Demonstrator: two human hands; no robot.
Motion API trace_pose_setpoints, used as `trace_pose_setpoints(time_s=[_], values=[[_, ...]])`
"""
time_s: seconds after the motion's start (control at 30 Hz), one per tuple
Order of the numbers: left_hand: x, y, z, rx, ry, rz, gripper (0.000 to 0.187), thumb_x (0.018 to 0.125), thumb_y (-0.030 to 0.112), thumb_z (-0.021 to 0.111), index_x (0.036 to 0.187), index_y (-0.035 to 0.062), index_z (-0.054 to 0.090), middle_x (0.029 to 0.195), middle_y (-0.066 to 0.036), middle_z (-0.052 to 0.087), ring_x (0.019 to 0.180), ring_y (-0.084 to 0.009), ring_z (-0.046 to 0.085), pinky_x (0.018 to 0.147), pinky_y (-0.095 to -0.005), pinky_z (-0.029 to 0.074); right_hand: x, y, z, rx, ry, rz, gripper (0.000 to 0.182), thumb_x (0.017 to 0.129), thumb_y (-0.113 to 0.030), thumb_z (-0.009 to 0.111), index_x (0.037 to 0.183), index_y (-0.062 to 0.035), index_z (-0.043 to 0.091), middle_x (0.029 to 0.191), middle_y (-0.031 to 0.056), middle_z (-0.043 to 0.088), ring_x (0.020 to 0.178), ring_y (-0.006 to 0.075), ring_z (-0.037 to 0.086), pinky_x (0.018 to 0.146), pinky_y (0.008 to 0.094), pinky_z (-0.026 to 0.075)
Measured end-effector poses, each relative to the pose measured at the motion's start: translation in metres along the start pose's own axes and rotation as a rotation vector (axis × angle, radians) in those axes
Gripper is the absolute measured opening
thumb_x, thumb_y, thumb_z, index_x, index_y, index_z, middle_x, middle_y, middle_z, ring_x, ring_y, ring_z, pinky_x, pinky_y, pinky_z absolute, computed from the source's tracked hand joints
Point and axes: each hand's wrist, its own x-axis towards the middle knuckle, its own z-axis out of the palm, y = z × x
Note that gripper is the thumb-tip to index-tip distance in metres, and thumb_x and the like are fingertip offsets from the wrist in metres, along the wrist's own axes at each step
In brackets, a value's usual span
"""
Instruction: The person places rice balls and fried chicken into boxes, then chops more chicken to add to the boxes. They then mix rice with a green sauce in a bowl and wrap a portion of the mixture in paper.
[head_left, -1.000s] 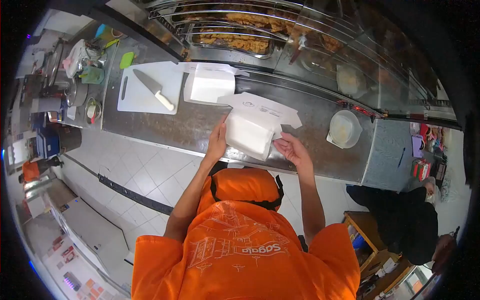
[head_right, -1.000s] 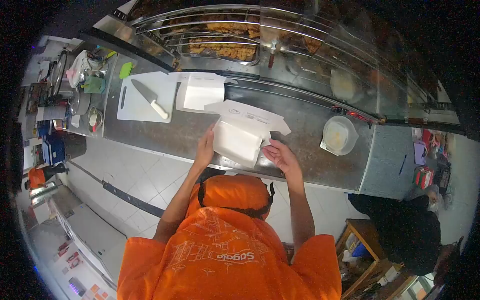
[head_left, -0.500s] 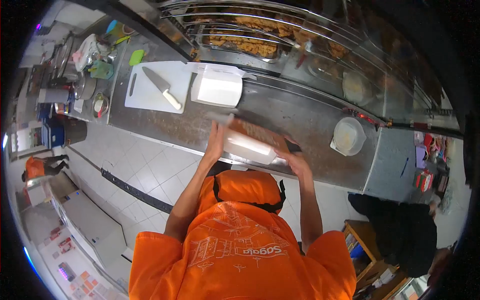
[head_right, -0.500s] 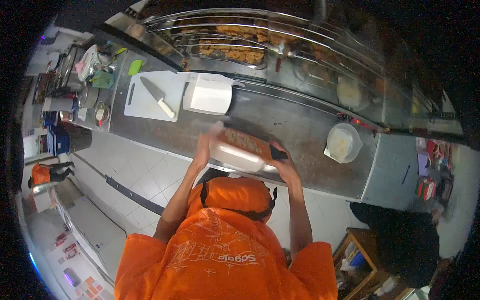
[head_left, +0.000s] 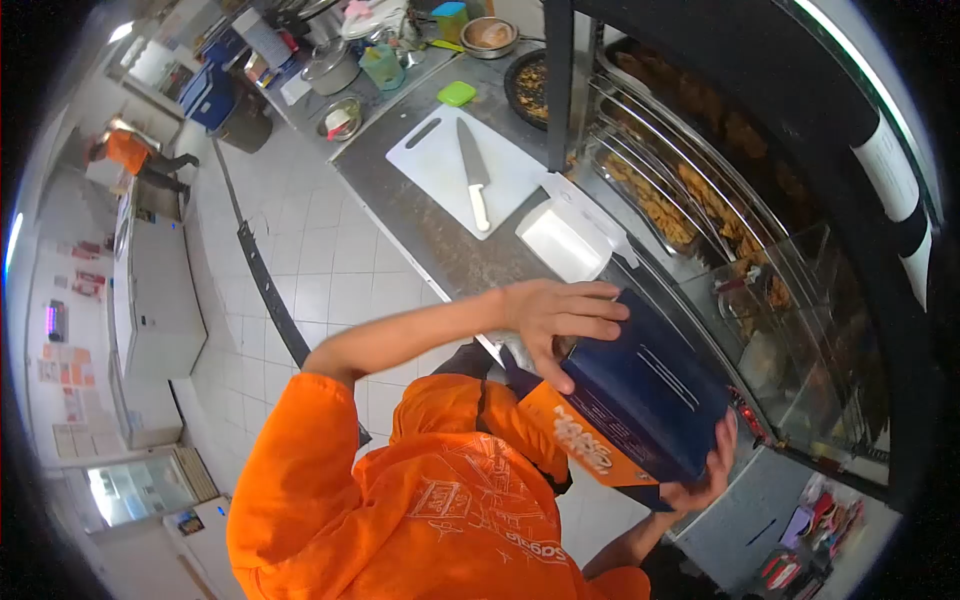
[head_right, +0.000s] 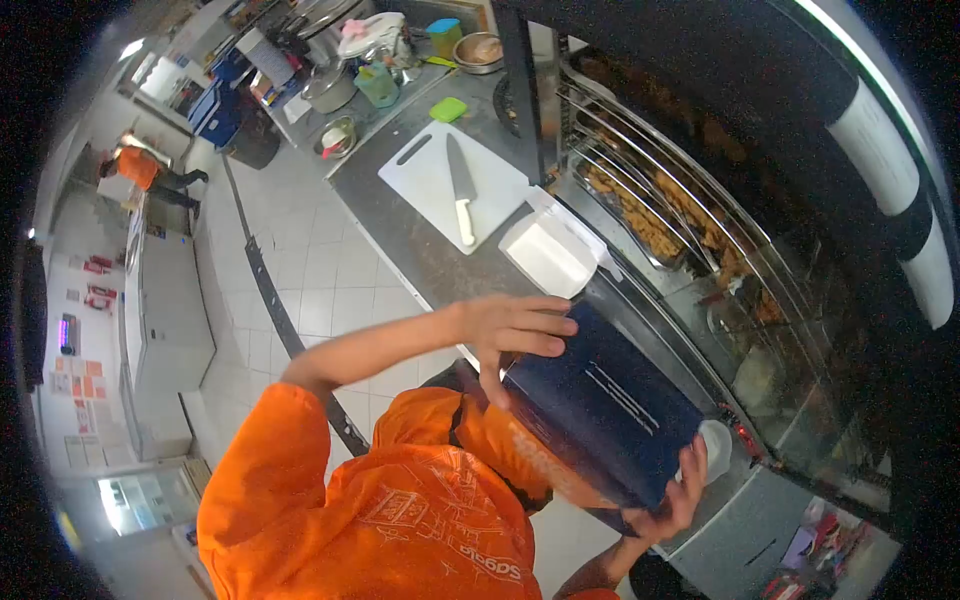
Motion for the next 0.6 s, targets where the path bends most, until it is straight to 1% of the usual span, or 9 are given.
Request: trace_pose_setpoints(time_s=[0.03,0.1,0.13,0.2,0.27,0.37,0.4,0.47,0.6], values=[[0.014,-0.007,-0.007,0.113,0.076,0.318,0.065,0.087,0.025,0.071,0.144,0.0266,0.040,0.128,-0.027,0.051,0.117,-0.0455,0.055,0.097,-0.0578,0.048,-0.002,0.000,-0.003,0.007,-0.008,-0.014,0.063,0.090,-0.048,0.065,0.136,-0.0083,0.046,0.134,0.0229,0.054,0.127,0.0443,0.050,0.106,0.0590,0.040],[0.034,-0.005,-0.024,0.185,0.038,0.381,0.060,0.084,0.024,0.075,0.137,0.0096,0.049,0.130,-0.025,0.050,0.116,-0.0436,0.055,0.100,-0.0492,0.047,-0.017,0.006,-0.005,-0.046,0.075,-0.132,0.064,0.091,-0.050,0.064,0.137,-0.0093,0.045,0.135,0.0222,0.053,0.126,0.0460,0.050,0.106,0.0620,0.038],[0.032,-0.004,-0.025,0.001,-0.058,0.075,0.054,0.085,0.021,0.073,0.133,0.0055,0.052,0.130,-0.024,0.052,0.116,-0.0423,0.056,0.100,-0.0459,0.047,-0.027,0.011,-0.005,-0.064,0.103,-0.172,0.064,0.091,-0.051,0.063,0.137,-0.0096,0.045,0.135,0.0220,0.053,0.126,0.0466,0.050,0.106,0.0630,0.038],[0.032,0.007,-0.024,-0.177,-0.224,-0.536,0.040,0.092,0.015,0.062,0.130,0.0034,0.055,0.129,-0.023,0.055,0.115,-0.0383,0.057,0.100,-0.0423,0.044,-0.067,0.042,-0.008,-0.016,0.021,0.542,0.061,0.097,-0.045,0.056,0.142,-0.0062,0.041,0.140,0.0185,0.049,0.133,0.0374,0.043,0.112,0.0518,0.032],[-0.006,-0.005,0.027,-0.102,-0.116,-0.579,0.046,0.094,0.021,0.059,0.137,0.0055,0.050,0.128,-0.023,0.055,0.116,-0.0380,0.055,0.099,-0.0435,0.045,-0.102,0.064,0.004,-0.017,-0.022,0.900,0.060,0.100,-0.042,0.052,0.144,-0.0045,0.039,0.143,0.0168,0.047,0.137,0.0328,0.039,0.115,0.0462,0.030],[-0.034,0.007,0.085,-0.141,0.141,-1.088,0.047,0.099,0.021,0.046,0.145,0.0089,0.043,0.127,-0.026,0.055,0.112,-0.0415,0.056,0.096,-0.0467,0.044,-0.138,0.079,0.053,-0.188,0.007,0.928,0.062,0.104,-0.042,0.039,0.146,0.0045,0.036,0.148,0.0197,0.040,0.139,0.0282,0.037,0.116,0.0398,0.026],[-0.049,0.011,0.107,-0.150,0.144,-1.084,0.047,0.099,0.021,0.046,0.145,0.0089,0.043,0.127,-0.026,0.055,0.112,-0.0415,0.056,0.096,-0.0467,0.044,-0.138,0.079,0.066,-0.225,0.014,0.934,0.063,0.105,-0.041,0.037,0.146,0.0063,0.035,0.150,0.0203,0.039,0.139,0.0273,0.036,0.116,0.0385,0.025],[-0.083,0.004,0.145,-0.050,0.173,-1.253,0.046,0.100,0.018,0.040,0.145,0.0082,0.042,0.127,-0.027,0.056,0.109,-0.0448,0.057,0.093,-0.0485,0.045,-0.125,0.080,0.092,-0.041,0.399,1.250,0.070,0.105,-0.048,0.032,0.144,0.0105,0.037,0.151,0.0233,0.038,0.138,0.0312,0.039,0.116,0.0366,0.027],[-0.095,-0.016,0.154,-0.026,0.067,-1.393,0.039,0.102,0.025,0.041,0.130,0.0010,0.054,0.119,-0.028,0.059,0.104,-0.0466,0.058,0.092,-0.0478,0.047,-0.133,0.112,0.108,-0.227,0.493,1.404,0.073,0.105,-0.051,0.026,0.141,0.0112,0.040,0.149,0.0272,0.040,0.138,0.0358,0.040,0.114,0.0374,0.029]])
